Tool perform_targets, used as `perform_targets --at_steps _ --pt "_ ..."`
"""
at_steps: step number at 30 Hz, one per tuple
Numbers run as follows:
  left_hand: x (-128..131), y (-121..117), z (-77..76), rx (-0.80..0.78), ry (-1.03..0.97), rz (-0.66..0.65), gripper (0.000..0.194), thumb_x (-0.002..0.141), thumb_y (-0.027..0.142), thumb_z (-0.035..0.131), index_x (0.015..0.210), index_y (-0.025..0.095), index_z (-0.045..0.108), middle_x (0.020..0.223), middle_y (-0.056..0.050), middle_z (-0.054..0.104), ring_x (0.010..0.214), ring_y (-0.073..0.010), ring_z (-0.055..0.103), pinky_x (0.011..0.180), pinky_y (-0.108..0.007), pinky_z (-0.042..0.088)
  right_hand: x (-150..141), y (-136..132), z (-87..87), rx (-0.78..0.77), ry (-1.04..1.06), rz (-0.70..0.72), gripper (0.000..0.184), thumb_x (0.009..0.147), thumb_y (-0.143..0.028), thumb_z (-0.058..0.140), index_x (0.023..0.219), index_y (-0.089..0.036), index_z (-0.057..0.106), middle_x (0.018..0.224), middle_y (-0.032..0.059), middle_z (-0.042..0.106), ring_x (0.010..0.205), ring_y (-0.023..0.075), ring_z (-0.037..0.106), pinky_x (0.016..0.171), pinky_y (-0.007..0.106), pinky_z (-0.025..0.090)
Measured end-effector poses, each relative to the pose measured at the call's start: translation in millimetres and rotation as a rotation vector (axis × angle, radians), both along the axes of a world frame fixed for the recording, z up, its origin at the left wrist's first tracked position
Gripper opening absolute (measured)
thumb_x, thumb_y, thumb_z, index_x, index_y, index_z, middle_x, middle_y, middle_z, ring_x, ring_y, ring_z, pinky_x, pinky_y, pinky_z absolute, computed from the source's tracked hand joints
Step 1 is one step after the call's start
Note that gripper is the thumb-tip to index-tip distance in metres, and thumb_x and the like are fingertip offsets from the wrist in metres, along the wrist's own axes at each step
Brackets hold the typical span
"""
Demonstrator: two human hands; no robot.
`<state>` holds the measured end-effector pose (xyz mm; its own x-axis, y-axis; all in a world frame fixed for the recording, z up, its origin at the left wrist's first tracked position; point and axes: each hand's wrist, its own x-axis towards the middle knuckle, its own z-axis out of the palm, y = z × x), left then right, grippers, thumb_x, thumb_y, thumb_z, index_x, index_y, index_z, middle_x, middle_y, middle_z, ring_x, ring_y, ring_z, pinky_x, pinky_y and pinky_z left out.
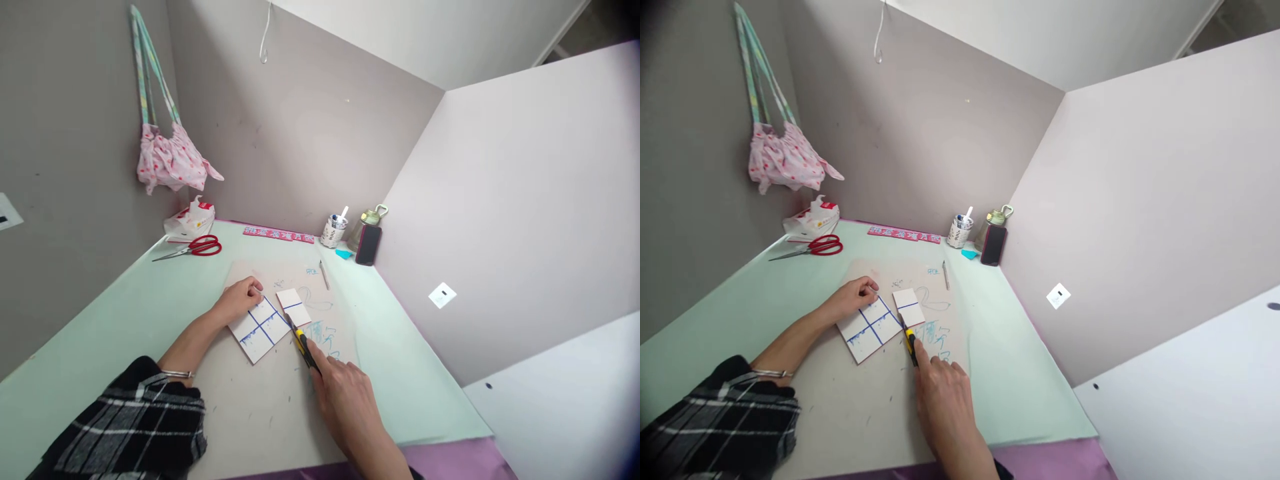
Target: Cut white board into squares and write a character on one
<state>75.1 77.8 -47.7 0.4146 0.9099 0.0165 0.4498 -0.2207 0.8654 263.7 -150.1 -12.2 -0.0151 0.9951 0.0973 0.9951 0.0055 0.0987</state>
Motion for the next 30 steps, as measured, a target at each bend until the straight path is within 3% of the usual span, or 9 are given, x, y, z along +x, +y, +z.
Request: perform_targets --at_steps 11,21,30 --pt "2 -1 0.4 0.03 0.064 -0.006 0.029 0.094 0.037 0.062 0.113 0.015 0.063 0.11 -0.007 0.067 0.092 -0.0191 0.066 0.082 -0.039 0.057 3 -5 -4.6 0.109 -0.025 0.034 0.051 0.091 -0.011 0.056 0.14 -0.024 0.049 0.075 -0.0005 0.073 0.062 0.0193 0.068 0.053 0.031 0.036" --pt "2 0 1.6 0.04 0.136 -0.026 0.029 0.094 0.036 0.062 0.115 0.016 0.062 0.11 -0.007 0.066 0.093 -0.0196 0.066 0.084 -0.041 0.056 5 -10 -10.4 0.14 -0.067 0.078 0.053 0.084 -0.003 0.055 0.134 -0.022 0.053 0.07 -0.0021 0.07 0.055 0.0188 0.064 0.054 0.033 0.037" --pt "2 -2 6.2 0.026 0.143 -0.033 0.029 0.094 0.035 0.062 0.115 0.015 0.062 0.111 -0.007 0.067 0.096 -0.0203 0.066 0.086 -0.042 0.056 10 -21 -7.0 0.141 -0.032 0.107 0.049 0.091 -0.009 0.052 0.137 -0.023 0.049 0.072 -0.0019 0.07 0.057 0.0176 0.065 0.057 0.032 0.039"
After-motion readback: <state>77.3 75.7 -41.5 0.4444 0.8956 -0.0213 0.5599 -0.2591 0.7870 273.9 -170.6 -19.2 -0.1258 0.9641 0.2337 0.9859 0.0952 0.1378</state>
